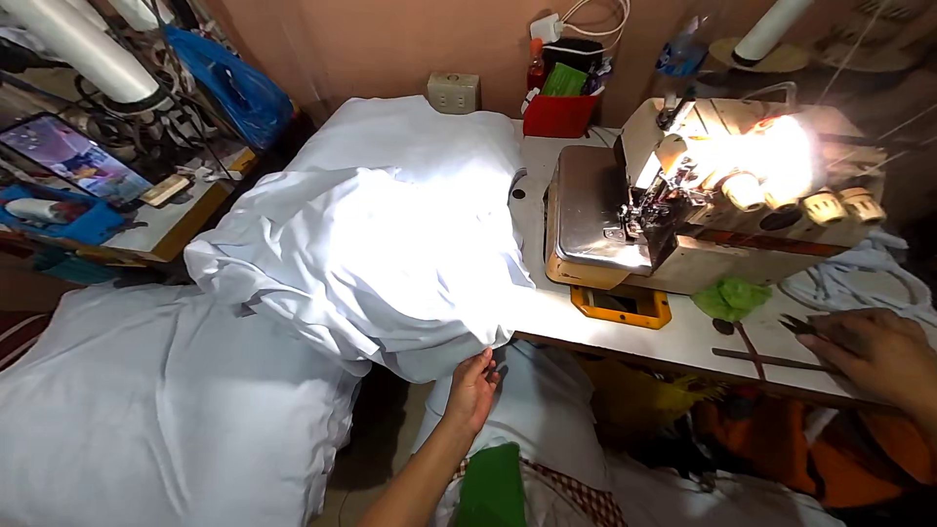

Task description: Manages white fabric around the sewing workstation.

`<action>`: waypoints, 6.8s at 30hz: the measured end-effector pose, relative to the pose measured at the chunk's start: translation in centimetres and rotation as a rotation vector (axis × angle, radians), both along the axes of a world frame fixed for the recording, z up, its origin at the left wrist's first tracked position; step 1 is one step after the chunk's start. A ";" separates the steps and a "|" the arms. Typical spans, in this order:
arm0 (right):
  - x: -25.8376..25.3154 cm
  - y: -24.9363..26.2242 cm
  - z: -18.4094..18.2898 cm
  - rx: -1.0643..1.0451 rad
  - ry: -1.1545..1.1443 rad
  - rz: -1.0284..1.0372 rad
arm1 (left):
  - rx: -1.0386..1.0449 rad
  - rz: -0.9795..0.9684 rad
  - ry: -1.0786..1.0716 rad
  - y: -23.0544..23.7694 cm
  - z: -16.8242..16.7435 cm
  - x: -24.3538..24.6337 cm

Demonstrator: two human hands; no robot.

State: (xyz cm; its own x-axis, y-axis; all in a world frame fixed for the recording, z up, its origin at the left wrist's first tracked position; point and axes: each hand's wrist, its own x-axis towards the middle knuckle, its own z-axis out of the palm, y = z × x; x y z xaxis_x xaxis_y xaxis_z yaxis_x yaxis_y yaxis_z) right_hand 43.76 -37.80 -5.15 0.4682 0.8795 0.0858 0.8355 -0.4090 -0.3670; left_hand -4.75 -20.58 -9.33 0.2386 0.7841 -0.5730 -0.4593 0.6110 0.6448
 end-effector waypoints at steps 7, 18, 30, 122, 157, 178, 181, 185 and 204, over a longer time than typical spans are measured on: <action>-8.2 -0.1 4.4 0.402 0.050 -0.103 | 0.007 0.003 -0.013 -0.3 0.0 0.7; -36.1 7.4 -3.5 0.199 1.274 0.340 | 0.074 0.029 -0.039 -2.2 0.8 -0.5; -33.9 12.2 -1.5 -0.084 1.600 0.344 | 0.170 0.051 -0.107 -2.9 0.2 -0.8; -28.8 17.3 5.3 1.012 0.403 0.397 | 1.723 -1.229 1.111 25.0 12.0 8.3; -31.0 6.7 0.8 0.654 1.033 -0.032 | 1.971 -0.149 1.346 4.8 9.5 13.0; -28.9 8.9 -0.8 0.784 0.825 -0.169 | 1.978 -0.304 1.232 5.7 9.1 13.6; -28.9 9.2 -1.2 0.788 0.836 -0.177 | 1.967 -0.319 1.225 5.7 9.3 13.4; -30.1 7.3 -4.3 0.944 0.597 -0.127 | 1.963 -0.295 1.165 6.1 8.5 13.8; -28.0 -5.5 -17.0 -0.207 1.357 -0.528 | 1.353 -1.885 0.574 -4.3 -4.1 7.3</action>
State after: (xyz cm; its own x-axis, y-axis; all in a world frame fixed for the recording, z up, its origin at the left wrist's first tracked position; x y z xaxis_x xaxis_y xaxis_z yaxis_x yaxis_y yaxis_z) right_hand 15.80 -43.29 -22.15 0.3490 0.5262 -0.7754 -0.3532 -0.6926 -0.6289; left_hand 2.51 -24.87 -13.45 0.9132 -0.1584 -0.3755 0.1607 -0.7069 0.6888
